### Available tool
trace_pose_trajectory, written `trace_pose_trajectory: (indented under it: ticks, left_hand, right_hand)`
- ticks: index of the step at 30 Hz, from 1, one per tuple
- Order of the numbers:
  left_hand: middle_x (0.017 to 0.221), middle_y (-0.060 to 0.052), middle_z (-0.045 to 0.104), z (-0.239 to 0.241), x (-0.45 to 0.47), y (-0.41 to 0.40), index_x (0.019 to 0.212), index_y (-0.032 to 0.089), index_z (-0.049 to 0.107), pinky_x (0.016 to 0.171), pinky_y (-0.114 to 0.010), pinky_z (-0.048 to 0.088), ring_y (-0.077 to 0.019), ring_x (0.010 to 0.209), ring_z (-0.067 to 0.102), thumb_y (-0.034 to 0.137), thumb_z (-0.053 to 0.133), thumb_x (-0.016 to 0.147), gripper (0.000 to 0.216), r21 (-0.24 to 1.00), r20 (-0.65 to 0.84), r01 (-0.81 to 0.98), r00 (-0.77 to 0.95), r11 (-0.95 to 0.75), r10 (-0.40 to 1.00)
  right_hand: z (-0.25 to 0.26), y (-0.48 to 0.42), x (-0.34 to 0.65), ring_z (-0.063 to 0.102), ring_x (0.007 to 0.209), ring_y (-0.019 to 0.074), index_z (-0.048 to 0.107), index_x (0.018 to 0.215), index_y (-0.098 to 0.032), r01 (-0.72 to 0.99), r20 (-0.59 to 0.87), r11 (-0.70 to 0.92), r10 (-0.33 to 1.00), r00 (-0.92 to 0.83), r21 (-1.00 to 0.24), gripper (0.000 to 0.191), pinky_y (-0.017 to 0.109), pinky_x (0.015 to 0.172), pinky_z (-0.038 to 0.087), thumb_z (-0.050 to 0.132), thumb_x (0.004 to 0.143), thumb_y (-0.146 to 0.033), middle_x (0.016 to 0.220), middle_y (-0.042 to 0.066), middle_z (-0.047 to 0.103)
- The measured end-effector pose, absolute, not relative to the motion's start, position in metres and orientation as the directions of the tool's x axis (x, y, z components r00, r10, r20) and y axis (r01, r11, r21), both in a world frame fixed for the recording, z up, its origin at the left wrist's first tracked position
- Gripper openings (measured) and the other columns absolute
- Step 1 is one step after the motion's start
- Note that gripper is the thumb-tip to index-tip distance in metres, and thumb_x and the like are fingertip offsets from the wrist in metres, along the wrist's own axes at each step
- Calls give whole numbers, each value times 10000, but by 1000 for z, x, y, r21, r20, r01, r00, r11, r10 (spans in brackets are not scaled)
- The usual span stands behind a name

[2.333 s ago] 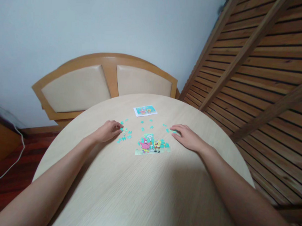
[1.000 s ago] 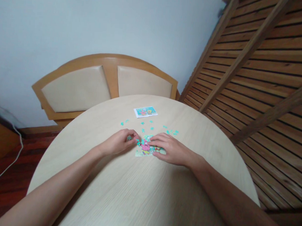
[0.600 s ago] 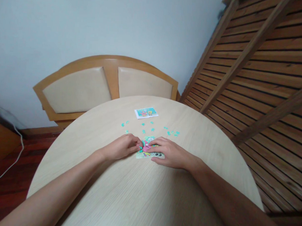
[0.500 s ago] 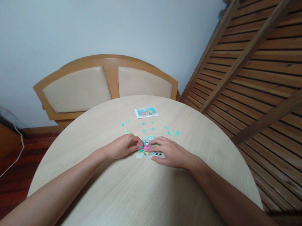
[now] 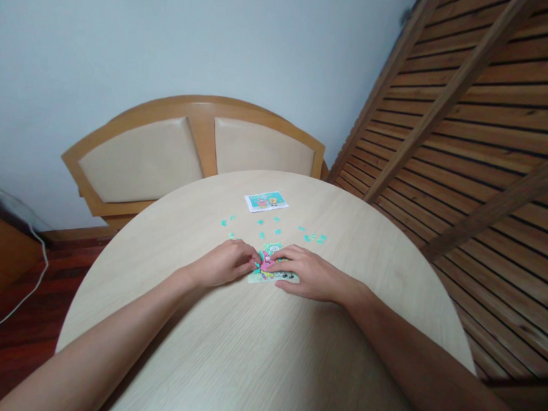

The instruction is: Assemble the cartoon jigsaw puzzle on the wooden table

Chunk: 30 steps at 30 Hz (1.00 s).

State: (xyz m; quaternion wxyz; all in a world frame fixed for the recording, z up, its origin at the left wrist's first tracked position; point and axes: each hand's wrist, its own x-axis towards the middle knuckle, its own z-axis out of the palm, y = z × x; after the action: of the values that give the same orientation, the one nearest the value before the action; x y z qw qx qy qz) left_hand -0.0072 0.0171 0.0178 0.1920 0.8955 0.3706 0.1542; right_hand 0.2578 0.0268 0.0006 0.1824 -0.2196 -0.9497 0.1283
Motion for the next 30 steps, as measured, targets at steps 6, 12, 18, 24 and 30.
trace_pose_trajectory:
  ticks: [6,12,18,24,30]
  left_hand:
    - [977,-63,754,18,-6,17,1064,219,733,886,-364,475,-217,916,670,277,521,993,231,382,156,605,703,-699,694]
    - [982,-65,749,18,-5,17,1047,214,734,882,-361,475,-219,932,662,266,529,994,218,369,166,595,713,-714,681]
    - [972,-63,745,20,-9,19,1060,212,725,854,-354,489,-211,897,664,283,527,991,221,358,173,626,684,-693,708]
    - [1167,-102,682,6,-15,24,1180,206,666,979,-415,483,-268,1095,622,326,651,915,291,301,295,674,607,-675,738]
    - [1214,-101,673,8,-24,29,1198,207,645,999,-418,477,-266,1118,623,400,644,929,331,298,319,694,574,-655,754]
  right_hand:
    - [2,25,257,598,1195,236,691,1275,-290,374,292,866,471,-832,-332,347,413,1080,455,655,930,-291,1284,71,670]
    - [3,25,257,602,1197,238,701,1261,-272,376,284,864,473,-834,-336,342,404,1081,452,671,921,-288,1273,75,674]
    - [2,25,258,594,1200,240,699,1259,-267,380,279,865,473,-836,-328,337,411,1083,449,666,927,-304,1279,80,668]
    - [3,24,257,590,1201,237,690,1261,-254,384,280,861,479,-832,-333,341,405,1082,446,669,925,-309,1272,84,663]
    - [7,17,253,593,1192,247,681,1249,-253,453,246,847,519,-819,-279,329,419,1069,446,657,938,-360,1269,86,660]
